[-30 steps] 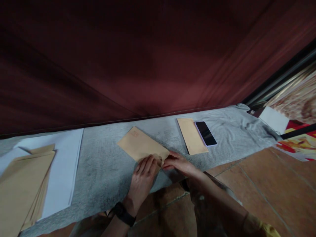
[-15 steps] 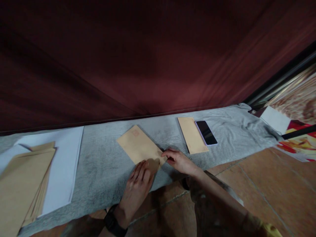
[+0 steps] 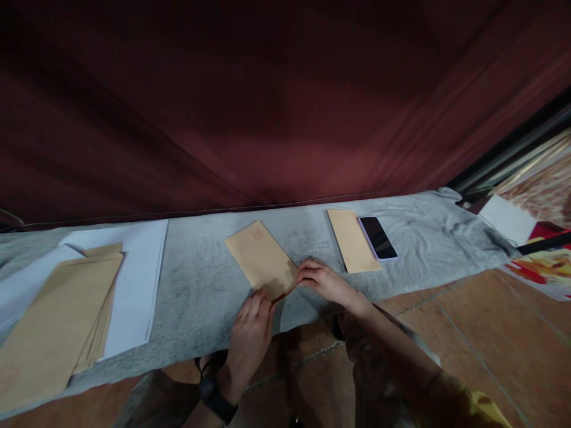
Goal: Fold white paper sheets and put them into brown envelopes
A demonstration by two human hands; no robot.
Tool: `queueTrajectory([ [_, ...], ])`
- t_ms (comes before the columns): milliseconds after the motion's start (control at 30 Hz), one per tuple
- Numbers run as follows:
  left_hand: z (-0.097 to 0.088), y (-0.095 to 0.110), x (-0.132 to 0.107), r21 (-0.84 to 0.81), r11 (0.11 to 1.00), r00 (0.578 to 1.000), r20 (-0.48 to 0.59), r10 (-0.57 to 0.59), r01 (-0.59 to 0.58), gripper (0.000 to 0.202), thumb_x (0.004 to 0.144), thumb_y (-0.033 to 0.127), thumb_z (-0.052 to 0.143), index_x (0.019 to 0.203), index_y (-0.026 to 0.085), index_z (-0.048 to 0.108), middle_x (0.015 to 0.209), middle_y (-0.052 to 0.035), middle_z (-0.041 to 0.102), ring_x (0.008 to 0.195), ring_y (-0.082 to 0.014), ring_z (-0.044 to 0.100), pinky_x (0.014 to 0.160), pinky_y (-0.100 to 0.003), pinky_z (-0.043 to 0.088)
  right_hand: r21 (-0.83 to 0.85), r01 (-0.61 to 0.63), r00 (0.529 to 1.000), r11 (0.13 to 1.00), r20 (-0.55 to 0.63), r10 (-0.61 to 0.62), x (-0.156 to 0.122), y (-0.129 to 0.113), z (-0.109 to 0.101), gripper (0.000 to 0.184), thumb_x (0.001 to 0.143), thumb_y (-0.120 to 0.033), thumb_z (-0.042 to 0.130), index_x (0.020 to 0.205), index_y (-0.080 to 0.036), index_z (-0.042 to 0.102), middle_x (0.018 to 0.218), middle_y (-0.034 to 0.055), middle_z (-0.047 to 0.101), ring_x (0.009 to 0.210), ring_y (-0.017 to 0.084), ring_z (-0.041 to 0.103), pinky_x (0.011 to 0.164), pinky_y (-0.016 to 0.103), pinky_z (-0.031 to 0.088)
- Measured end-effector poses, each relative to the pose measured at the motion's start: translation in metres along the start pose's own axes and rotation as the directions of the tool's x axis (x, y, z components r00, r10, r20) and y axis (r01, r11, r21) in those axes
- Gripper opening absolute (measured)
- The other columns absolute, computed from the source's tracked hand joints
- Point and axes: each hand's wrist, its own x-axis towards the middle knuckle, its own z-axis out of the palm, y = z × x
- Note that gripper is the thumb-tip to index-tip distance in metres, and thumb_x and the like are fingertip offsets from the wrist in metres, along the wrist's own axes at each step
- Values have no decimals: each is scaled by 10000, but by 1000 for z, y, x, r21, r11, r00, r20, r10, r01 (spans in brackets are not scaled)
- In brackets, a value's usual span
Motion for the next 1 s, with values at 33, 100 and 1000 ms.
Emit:
queueTrajectory([
  [33,0,1,1,-16,1000,1000,-2,-16,16,181,987,176,446,1061,174,611,1088,-105,690,1032,-225,662,912,-375,565,12,-7,1000,1000,3,7,1,1,0,157,973,-189,590,989,-230,740,1076,55,657,1050,198,609,979,365,483],
  [100,-1,2,3,-37,999,999,-9,-39,39,187,990,177,432,1062,162,604,1085,-115,679,1036,-231,651,896,-376,563,25,-20,1000,999,-2,20,2,1,0,161,976,-175,581,968,-221,734,1055,55,651,1036,193,610,971,353,484],
  [1000,-7,12,20,40,984,984,33,-173,172,131,886,99,508,840,200,579,936,-86,621,877,-249,584,788,-401,535,-288,-169,985,943,-77,153,7,-4,10,68,920,-257,693,888,-202,669,1011,55,634,1003,228,544,875,372,371],
])
